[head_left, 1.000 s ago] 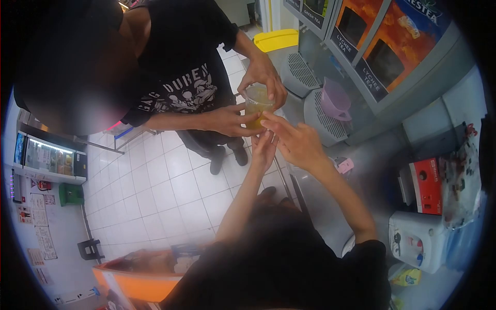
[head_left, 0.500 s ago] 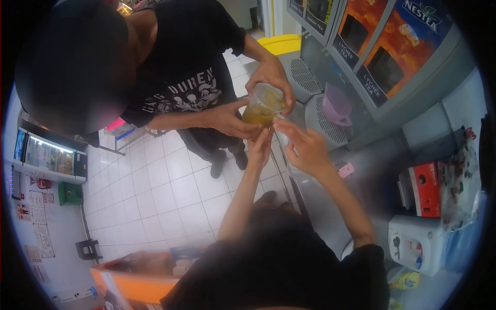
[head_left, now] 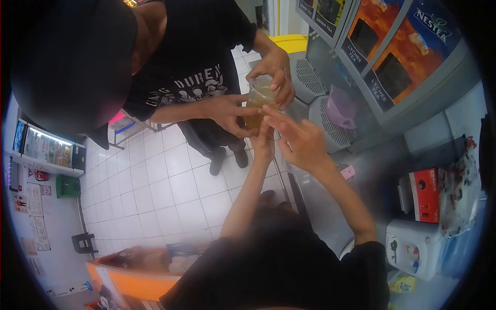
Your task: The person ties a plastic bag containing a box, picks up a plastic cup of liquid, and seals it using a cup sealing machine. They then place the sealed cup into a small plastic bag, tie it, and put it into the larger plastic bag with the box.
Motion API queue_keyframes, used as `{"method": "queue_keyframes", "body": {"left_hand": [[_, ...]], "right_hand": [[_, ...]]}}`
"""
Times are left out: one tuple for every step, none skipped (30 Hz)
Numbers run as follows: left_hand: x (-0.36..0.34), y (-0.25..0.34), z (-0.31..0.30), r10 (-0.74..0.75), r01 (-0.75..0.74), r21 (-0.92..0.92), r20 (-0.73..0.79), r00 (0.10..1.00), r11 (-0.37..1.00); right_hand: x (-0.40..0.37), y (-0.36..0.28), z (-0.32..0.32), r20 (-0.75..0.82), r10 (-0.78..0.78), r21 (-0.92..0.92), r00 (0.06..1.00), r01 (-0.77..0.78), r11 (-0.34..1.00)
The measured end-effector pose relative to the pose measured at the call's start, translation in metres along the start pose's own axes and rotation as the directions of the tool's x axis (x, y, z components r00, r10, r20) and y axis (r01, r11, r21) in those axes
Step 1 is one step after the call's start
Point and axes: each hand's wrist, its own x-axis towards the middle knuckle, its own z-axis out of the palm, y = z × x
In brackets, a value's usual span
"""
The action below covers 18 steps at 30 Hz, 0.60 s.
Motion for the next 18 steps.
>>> {"method": "queue_keyframes", "body": {"left_hand": [[0.000, 0.002, 0.002, 0.002, -0.002, 0.000, -0.001, 1.000, 1.000], [-0.001, 0.002, 0.003, 0.001, 0.000, -0.007, 0.006, 1.000, 1.000], [-0.002, 0.003, 0.003, -0.002, 0.002, -0.014, 0.013, 1.000, 1.000], [-0.002, 0.004, 0.002, -0.002, 0.002, -0.014, 0.013, 1.000, 1.000], [-0.002, 0.004, 0.000, -0.018, 0.018, 0.007, 0.002, 1.000, 1.000], [-0.002, 0.005, -0.001, -0.034, 0.034, 0.027, -0.009, 0.999, 0.999], [-0.001, 0.004, -0.002, -0.033, 0.034, 0.027, -0.009, 0.999, 0.999], [-0.001, 0.006, 0.000, -0.017, 0.018, 0.054, -0.029, 0.999, 0.998], [0.000, 0.007, 0.003, 0.001, 0.003, 0.081, -0.051, 0.999, 0.997], [0.001, 0.008, 0.005, 0.003, 0.002, 0.082, -0.053, 0.999, 0.997], [0.002, 0.013, 0.013, 0.044, -0.038, 0.106, -0.060, 0.997, 0.994], [0.003, 0.015, 0.017, 0.085, -0.076, 0.129, -0.067, 0.994, 0.989], [0.003, 0.015, 0.014, 0.083, -0.073, 0.132, -0.070, 0.994, 0.989], [0.002, 0.015, 0.008, 0.079, -0.071, 0.209, -0.030, 0.996, 0.975], [0.002, 0.015, 0.005, 0.074, -0.074, 0.283, 0.011, 0.997, 0.956], [0.001, 0.015, 0.004, 0.071, -0.072, 0.283, 0.011, 0.997, 0.956], [-0.001, 0.015, 0.003, 0.078, -0.078, 0.333, 0.014, 0.997, 0.940], [-0.003, 0.015, 0.002, 0.083, -0.084, 0.383, 0.018, 0.996, 0.920]], "right_hand": [[0.003, -0.001, 0.001, 0.001, -0.002, 0.001, 1.000, 0.002, 1.000], [0.004, -0.002, 0.001, -0.006, -0.013, -0.015, 1.000, 0.013, 1.000], [0.005, -0.002, 0.002, -0.013, -0.024, -0.032, 1.000, 0.023, 0.999], [0.005, -0.002, 0.002, -0.012, -0.023, -0.032, 1.000, 0.023, 0.999], [0.003, -0.002, 0.001, -0.011, -0.027, -0.034, 1.000, 0.026, 0.999], [0.002, -0.001, 0.001, -0.010, -0.031, -0.036, 0.999, 0.030, 0.999], [0.000, -0.002, 0.000, -0.010, -0.031, -0.036, 0.999, 0.031, 0.999], [-0.002, -0.004, -0.001, -0.095, -0.046, 0.028, 0.994, 0.048, 0.998], [-0.006, -0.005, -0.002, -0.179, -0.054, 0.091, 0.982, 0.071, 0.993], [-0.011, -0.007, -0.003, -0.178, -0.055, 0.094, 0.982, 0.073, 0.993], [-0.020, -0.008, -0.002, -0.252, -0.011, 0.106, 0.968, 0.039, 0.994], [-0.030, -0.009, -0.001, -0.324, 0.035, 0.121, 0.945, 0.004, 0.993], [-0.044, -0.012, 0.002, -0.322, 0.039, 0.125, 0.946, 0.002, 0.992], [-0.060, -0.015, 0.007, -0.277, 0.135, 0.142, 0.951, -0.098, 0.985], [-0.078, -0.017, 0.013, -0.231, 0.228, 0.154, 0.946, -0.196, 0.969], [-0.100, -0.018, 0.023, -0.231, 0.230, 0.153, 0.945, -0.198, 0.968], [-0.124, -0.018, 0.036, -0.164, 0.217, 0.132, 0.962, -0.196, 0.972], [-0.145, -0.018, 0.048, -0.096, 0.205, 0.109, 0.974, -0.194, 0.975]]}}
